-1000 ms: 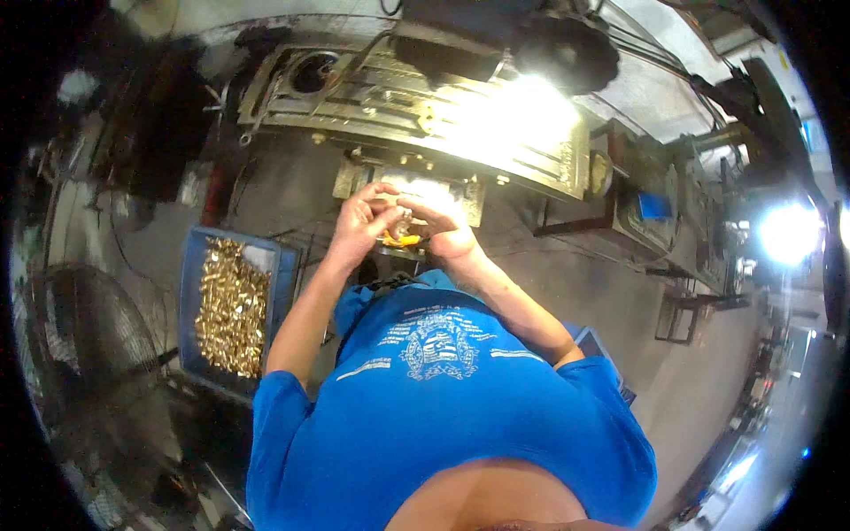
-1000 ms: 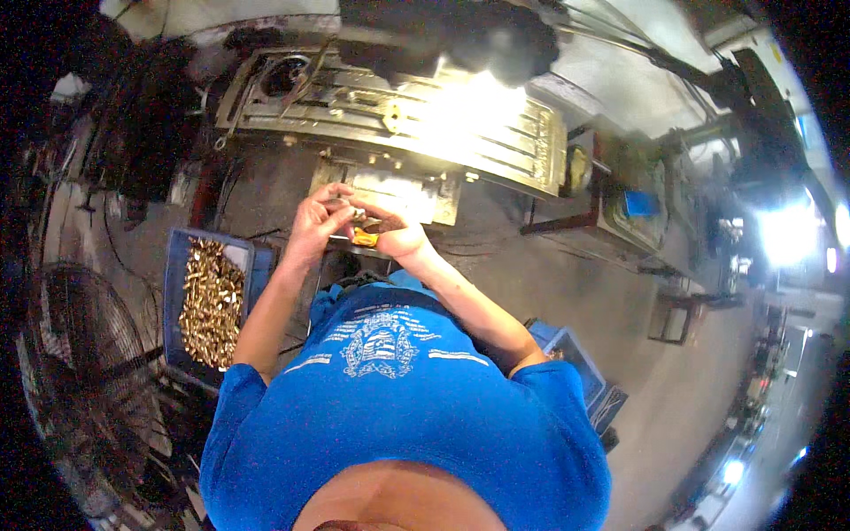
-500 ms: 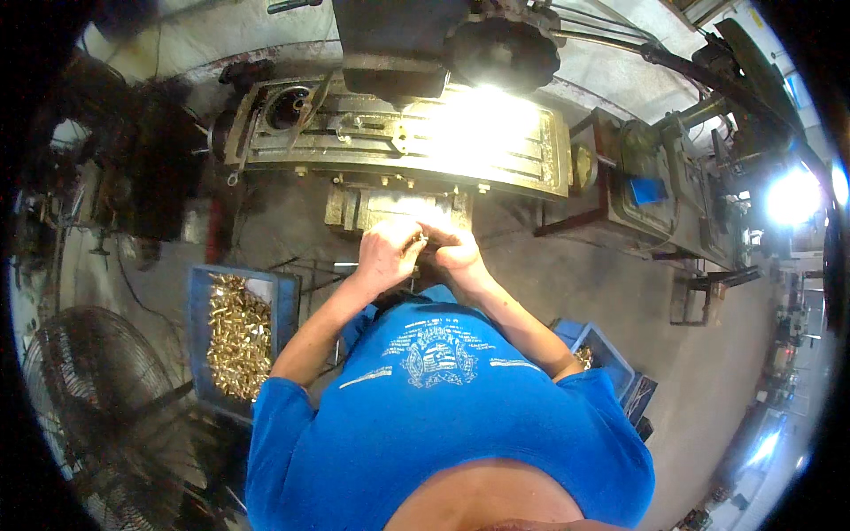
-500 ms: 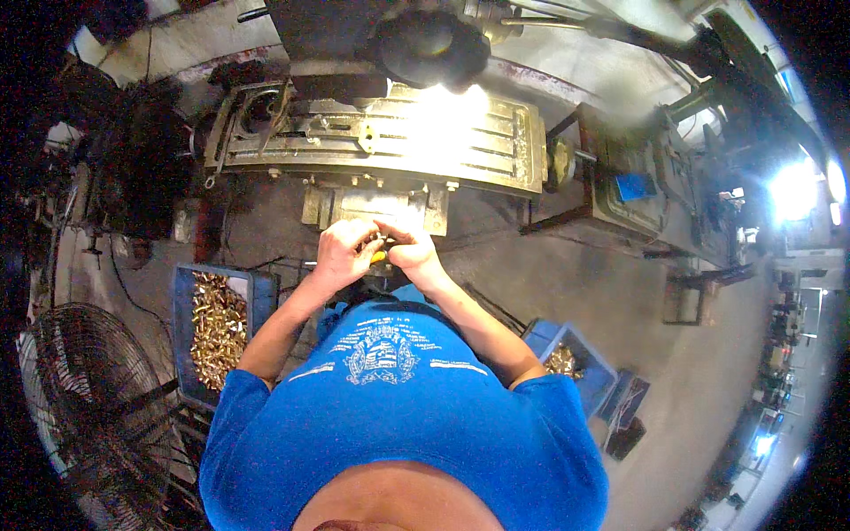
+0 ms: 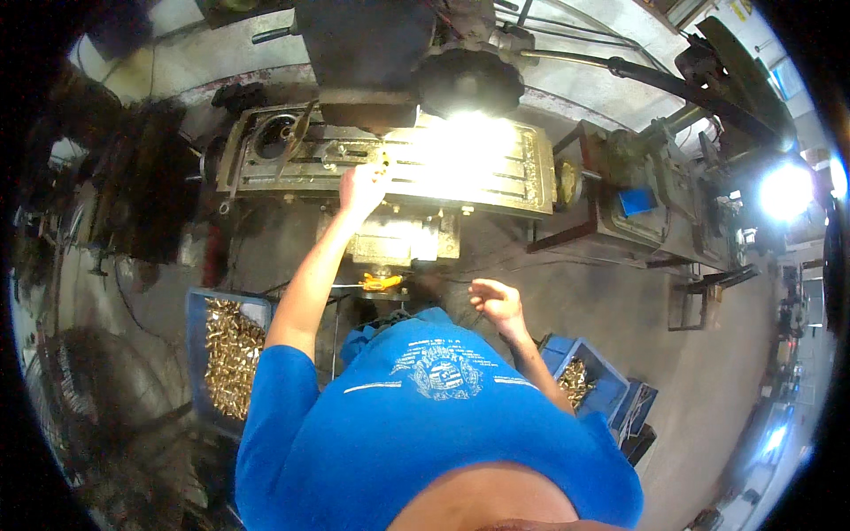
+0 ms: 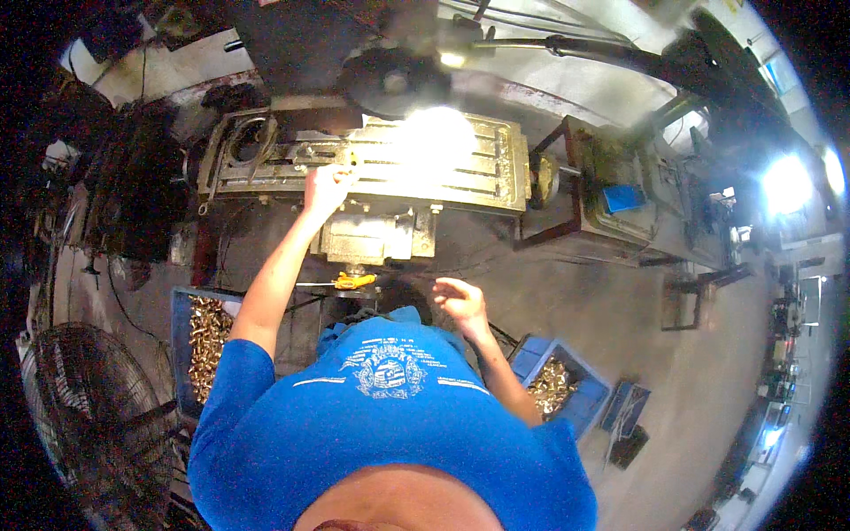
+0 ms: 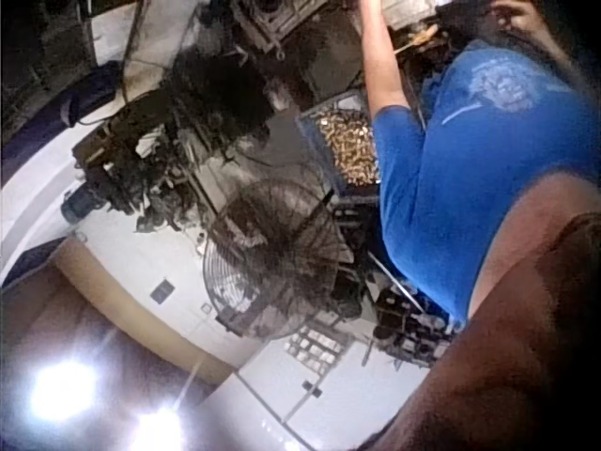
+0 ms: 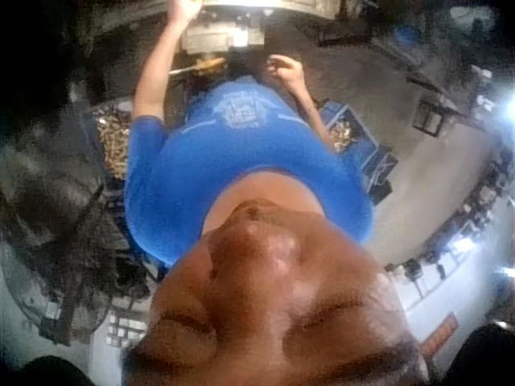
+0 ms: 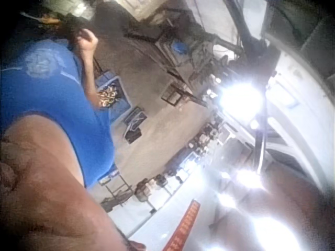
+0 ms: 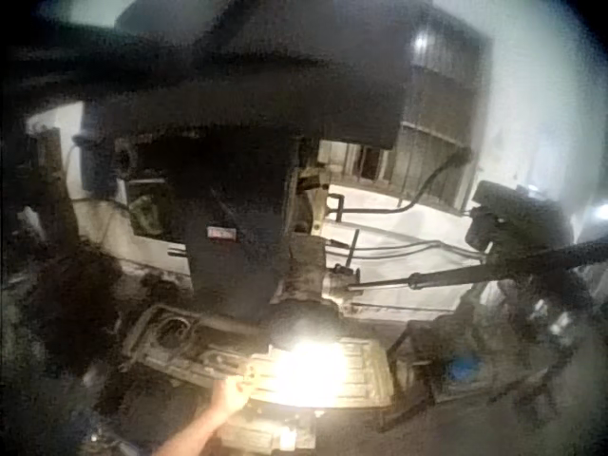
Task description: The person repeatedly picks small brass parts from a blue bin, places each part into a milling machine vise, operates the machine with a lever, then removes the part and returns it to the bin. The cycle repeats continuously throughout the clip.
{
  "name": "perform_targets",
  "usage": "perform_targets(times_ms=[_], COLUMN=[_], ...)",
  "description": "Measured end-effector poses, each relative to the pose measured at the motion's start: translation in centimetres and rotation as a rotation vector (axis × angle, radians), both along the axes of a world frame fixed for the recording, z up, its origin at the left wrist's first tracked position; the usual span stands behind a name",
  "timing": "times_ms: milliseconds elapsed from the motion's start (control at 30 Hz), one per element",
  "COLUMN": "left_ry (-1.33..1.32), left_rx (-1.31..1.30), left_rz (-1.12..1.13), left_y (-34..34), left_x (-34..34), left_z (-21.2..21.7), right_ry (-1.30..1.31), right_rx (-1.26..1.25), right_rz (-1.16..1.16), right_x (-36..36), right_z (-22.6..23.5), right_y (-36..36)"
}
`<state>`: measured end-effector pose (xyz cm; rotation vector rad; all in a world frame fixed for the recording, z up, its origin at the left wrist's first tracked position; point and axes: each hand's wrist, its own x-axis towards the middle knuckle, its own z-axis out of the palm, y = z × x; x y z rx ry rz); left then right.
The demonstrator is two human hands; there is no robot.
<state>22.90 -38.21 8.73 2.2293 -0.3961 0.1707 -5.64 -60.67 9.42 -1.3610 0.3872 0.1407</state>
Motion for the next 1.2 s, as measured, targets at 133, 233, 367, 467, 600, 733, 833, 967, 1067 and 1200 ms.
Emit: perform_targets(times_ms=[133,233,367,467,600,733,833,967,1067,1200], left_ry=[-0.041,-0.041,-0.072,0.022,0.015,0.046,0.123,0.15,0.162,0.234], left_rx=[0.277,0.211,0.25,0.246,0.277,0.22,0.322,0.387,0.381,0.324], left_rz=[0.028,0.089,0.128,0.126,0.115,0.145,0.221,0.269,0.312,0.316], left_y=[-1.3,-2.0,-2.1,-2.2,-1.5,-1.0,-0.1,-2.1,-2.2,-3.1], left_x=[1.7,2.3,2.9,2.8,3.0,0.9,0.8,1.5,2.0,1.7], left_z=[1.3,0.8,-0.1,0.6,0.6,2.1,-0.3,-0.1,-0.3,0.3], right_ry=[0.115,0.118,0.087,0.109,-0.014,-0.171,-0.334,-0.943,-0.49,0.486], right_rx=[0.068,-0.009,-0.041,-0.118,-0.197,-0.505,-1.034,-2.045,-2.523,-2.735], right_rz=[-0.126,-0.155,-0.165,-0.175,-0.112,-0.087,-0.119,-0.144,-0.225,-0.262], right_x=[-3.5,-4.6,-4.7,-3.8,-2.2,-0.6,-0.7,-3.3,-2.3,-2.8], right_z=[-1.1,-1.2,-0.6,0.1,2.2,11.4,23.6,37.6,45.2,47.1], right_y=[-1.3,-1.7,-1.9,-1.9,-3.2,-5.8,-5.4,-4.8,-2.3,1.3])
